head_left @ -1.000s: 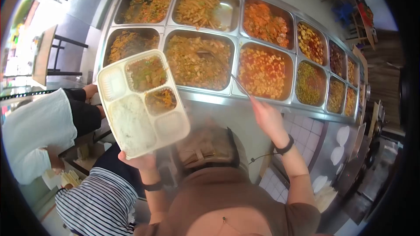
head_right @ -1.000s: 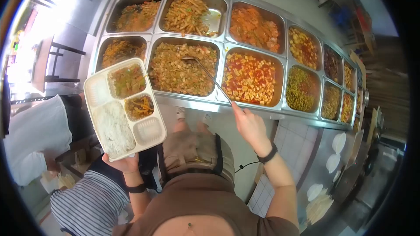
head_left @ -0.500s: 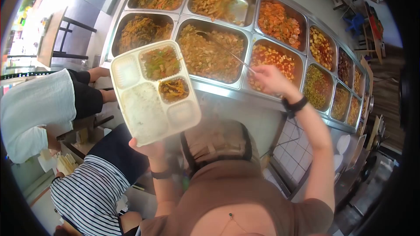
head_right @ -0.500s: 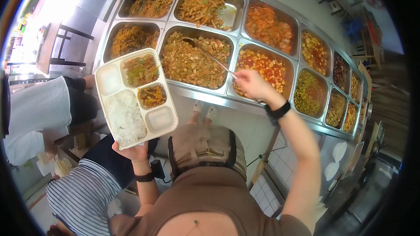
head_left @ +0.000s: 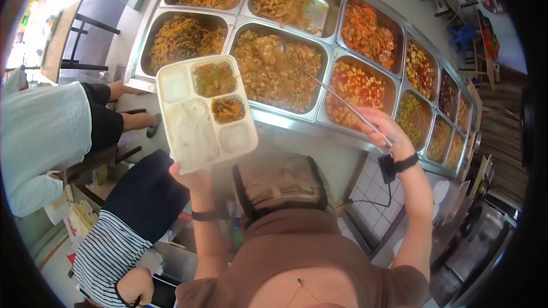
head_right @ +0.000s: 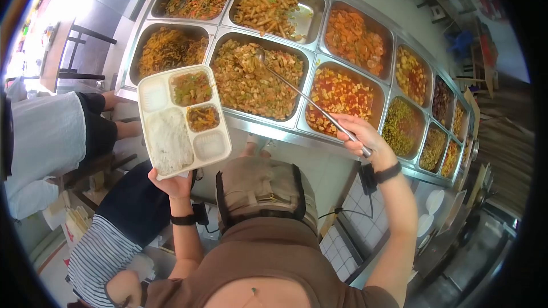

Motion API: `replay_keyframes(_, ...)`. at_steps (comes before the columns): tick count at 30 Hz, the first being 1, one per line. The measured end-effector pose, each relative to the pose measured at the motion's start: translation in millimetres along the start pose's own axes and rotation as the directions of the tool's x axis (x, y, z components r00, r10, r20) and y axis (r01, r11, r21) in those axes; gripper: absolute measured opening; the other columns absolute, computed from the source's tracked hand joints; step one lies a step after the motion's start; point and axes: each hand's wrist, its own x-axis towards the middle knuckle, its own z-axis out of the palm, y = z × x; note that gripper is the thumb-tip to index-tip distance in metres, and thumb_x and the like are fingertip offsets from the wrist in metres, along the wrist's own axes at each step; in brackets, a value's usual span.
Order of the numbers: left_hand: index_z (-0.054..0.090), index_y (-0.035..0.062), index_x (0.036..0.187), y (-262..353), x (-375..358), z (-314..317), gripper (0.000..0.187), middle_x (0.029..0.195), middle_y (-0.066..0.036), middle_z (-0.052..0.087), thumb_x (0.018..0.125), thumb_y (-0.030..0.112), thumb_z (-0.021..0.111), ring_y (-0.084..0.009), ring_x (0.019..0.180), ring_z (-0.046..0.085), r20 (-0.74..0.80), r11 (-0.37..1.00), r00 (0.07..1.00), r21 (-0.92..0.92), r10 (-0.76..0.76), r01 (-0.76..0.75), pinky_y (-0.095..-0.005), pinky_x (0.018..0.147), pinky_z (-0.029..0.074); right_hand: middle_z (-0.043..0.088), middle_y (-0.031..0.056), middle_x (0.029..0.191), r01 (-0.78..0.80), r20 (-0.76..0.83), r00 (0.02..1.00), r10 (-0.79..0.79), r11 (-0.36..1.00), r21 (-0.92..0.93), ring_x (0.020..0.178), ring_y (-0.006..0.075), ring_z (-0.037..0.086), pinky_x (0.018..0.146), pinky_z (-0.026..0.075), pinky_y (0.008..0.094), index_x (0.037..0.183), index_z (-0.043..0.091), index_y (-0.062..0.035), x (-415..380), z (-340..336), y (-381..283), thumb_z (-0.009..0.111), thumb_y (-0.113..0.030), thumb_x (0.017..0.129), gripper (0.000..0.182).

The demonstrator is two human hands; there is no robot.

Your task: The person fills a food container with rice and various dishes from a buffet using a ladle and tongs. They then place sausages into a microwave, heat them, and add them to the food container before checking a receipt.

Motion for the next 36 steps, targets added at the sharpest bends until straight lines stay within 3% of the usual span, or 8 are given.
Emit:
replay_keyframes(12,0.034,0.0064,0.134,-45.3,103.2,49.8,0.069,0.133,-0.013,0.041,0.074,0.040,0.043,-0.0308,0.122,0.041,0.073,0.985,0.991,-0.122,-0.114,0.122,-0.0453,0.098,0.036,0.047,0.0064,0.061,0.018,0.015,1.000,-0.021,0.988,0.154,0.033,0.0048,0.031,0.027,0.022,0.0171,0.125,0.046,-0.0071,-76.7,20.7,28.6,0.043,-0.013,0.093,0.033)
replay_keyframes(17,0.036,0.0081,0.133,-47.0,117.2,61.7,0.065,0.134,-0.011,0.042,0.076,0.039,0.043,-0.0282,0.121,0.041,0.130,0.971,0.982,-0.174,-0.140,0.162,-0.0421,0.098,0.036,0.051,0.0034,0.064,0.067,-0.125,0.986,-0.106,0.956,-0.285,0.038,0.0038,0.038,0.033,0.028,0.0175,0.123,0.051,-0.0085,-90.5,44.7,39.7,0.050,-0.010,0.090,0.032)
replay_keyframes(20,0.036,0.0092,0.134,-45.4,124.4,58.9,0.066,0.134,-0.010,0.041,0.076,0.040,0.043,-0.0277,0.121,0.041,0.145,0.973,0.976,-0.143,-0.160,0.180,-0.0425,0.098,0.036,0.054,0.0033,0.064,0.049,-0.198,0.955,-0.220,0.778,-0.626,0.045,0.0083,0.047,0.042,0.037,0.0222,0.120,0.055,-0.0093,-92.6,54.2,40.8,0.057,-0.007,0.086,0.035)
replay_keyframes(22,0.036,0.0096,0.134,-44.1,126.7,58.5,0.067,0.134,-0.010,0.041,0.075,0.041,0.044,-0.0276,0.121,0.041,0.152,0.974,0.975,-0.137,-0.161,0.182,-0.0428,0.097,0.036,0.055,0.0086,0.064,0.310,0.286,0.652,-0.702,-0.097,-0.946,0.050,0.0177,0.052,0.047,0.041,0.0265,0.115,0.058,-0.0077,-87.2,62.8,42.2,0.059,-0.003,0.081,0.034)
replay_keyframes(23,0.035,0.0085,0.134,-45.1,127.0,60.0,0.068,0.133,-0.011,0.042,0.075,0.041,0.045,-0.0285,0.120,0.042,0.120,0.972,0.980,-0.155,-0.158,0.175,-0.0433,0.097,0.036,0.055,0.0124,0.066,0.190,0.175,0.702,-0.690,-0.055,-0.980,0.057,0.0246,0.054,0.053,0.043,0.0297,0.111,0.060,-0.0055,-94.1,73.4,42.6,0.061,0.000,0.077,0.034)
replay_keyframes(28,0.035,0.0072,0.133,-45.6,135.9,54.1,0.068,0.132,-0.012,0.043,0.074,0.038,0.047,-0.0290,0.120,0.043,0.155,0.957,0.981,-0.247,-0.117,0.153,-0.0440,0.098,0.037,0.054,0.0079,0.063,0.252,0.159,0.699,-0.697,0.031,-0.967,0.054,0.0186,0.053,0.052,0.042,0.0271,0.109,0.061,-0.0040,-92.8,62.9,58.3,0.060,0.002,0.078,0.031)
replay_keyframes(32,0.040,0.0060,0.130,-42.1,143.0,42.2,0.066,0.132,-0.012,0.044,0.072,0.036,0.049,-0.0287,0.120,0.043,0.210,0.956,0.970,-0.240,-0.121,0.171,-0.0428,0.099,0.036,0.051,0.0015,0.061,0.309,-0.176,0.879,-0.443,0.811,-0.497,0.043,0.0084,0.043,0.039,0.035,0.0217,0.123,0.053,-0.0085,-88.8,23.1,86.8,0.053,-0.007,0.088,0.034)
replay_keyframes(36,0.036,0.0036,0.131,-43.7,130.1,44.7,0.069,0.133,-0.014,0.042,0.069,0.030,0.054,-0.0276,0.121,0.042,0.217,0.981,0.969,-0.123,-0.121,0.150,-0.0388,0.100,0.036,0.053,0.0050,0.063,0.308,-0.360,0.806,-0.469,0.853,-0.421,0.040,0.0076,0.042,0.034,0.033,0.0194,0.123,0.050,-0.0034,-62.8,17.7,92.3,0.053,-0.010,0.088,0.036)
